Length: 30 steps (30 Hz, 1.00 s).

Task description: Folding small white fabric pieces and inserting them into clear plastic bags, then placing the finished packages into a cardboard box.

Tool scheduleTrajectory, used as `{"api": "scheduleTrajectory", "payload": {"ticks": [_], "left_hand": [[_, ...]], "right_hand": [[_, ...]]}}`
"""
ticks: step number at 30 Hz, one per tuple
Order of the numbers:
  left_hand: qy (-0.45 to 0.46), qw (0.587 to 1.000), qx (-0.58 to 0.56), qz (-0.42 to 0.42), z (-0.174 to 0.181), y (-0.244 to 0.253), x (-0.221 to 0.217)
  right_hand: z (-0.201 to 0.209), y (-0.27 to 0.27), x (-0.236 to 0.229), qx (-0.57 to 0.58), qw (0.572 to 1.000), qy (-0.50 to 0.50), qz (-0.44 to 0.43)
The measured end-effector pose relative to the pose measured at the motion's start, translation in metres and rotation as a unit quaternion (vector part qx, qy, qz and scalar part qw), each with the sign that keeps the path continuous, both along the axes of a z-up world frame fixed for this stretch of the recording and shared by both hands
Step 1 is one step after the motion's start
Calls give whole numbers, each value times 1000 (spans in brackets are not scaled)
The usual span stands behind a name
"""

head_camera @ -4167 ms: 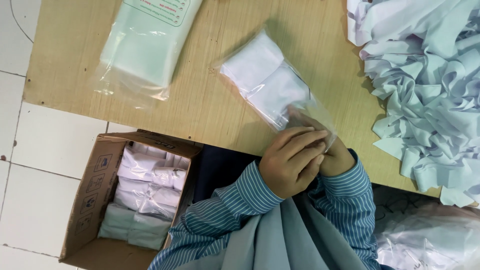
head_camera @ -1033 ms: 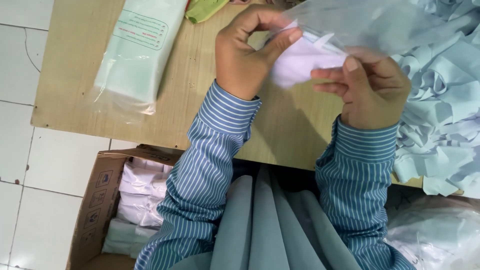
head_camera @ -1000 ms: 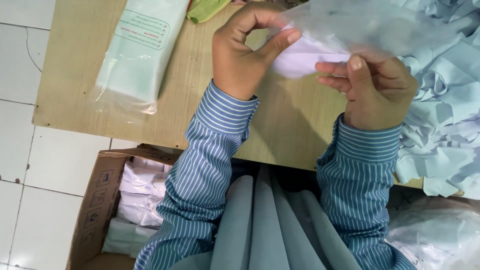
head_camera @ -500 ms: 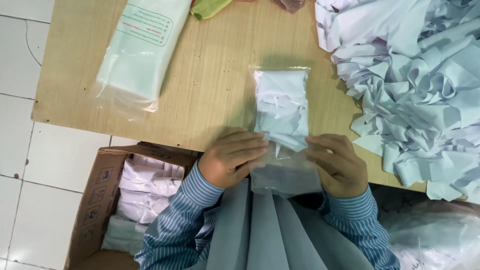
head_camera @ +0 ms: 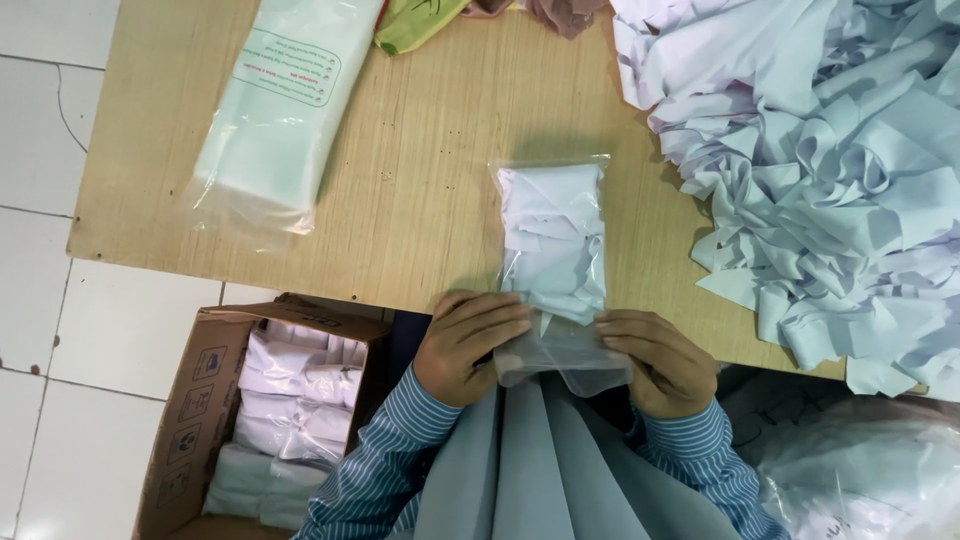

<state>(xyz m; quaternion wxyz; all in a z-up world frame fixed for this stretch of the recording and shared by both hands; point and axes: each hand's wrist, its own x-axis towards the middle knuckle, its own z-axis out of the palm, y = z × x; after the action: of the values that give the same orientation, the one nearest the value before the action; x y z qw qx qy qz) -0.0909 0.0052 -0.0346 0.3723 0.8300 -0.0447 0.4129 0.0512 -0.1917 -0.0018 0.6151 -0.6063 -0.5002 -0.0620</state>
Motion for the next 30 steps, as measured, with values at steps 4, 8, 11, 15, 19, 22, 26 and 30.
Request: {"api": "scheduleTrajectory", "payload": {"ticks": [4,8,11,15,19,22,26,30], "left_hand": [[4,1000,-13,18,-1,-6,0],[-21,999,-43,-3,-1,-12,0],[-32,998,-45,-14,5,-13,0],[-5,997,-70,-36,1,-15,-5],[12,991,-127,-49,-4,-12,-8],[28,990,-134,-28,-1,-13,-10],[-6,993,-111,29,7,-15,-7],[35,987,-124,99,21,-20,-9]], "right_hand": [[-10,-2,2,21,1000,11,-9],[-13,-7,3,37,999,14,11],[-16,-9,1,42,999,7,25],[-33,-13,0,56,997,-5,57],[-45,-12,-11,44,998,48,16],[-49,-13,-18,28,994,105,-8],[-41,-8,-15,-12,994,80,-73],[-24,-4,-25,-69,983,95,-143]]}}
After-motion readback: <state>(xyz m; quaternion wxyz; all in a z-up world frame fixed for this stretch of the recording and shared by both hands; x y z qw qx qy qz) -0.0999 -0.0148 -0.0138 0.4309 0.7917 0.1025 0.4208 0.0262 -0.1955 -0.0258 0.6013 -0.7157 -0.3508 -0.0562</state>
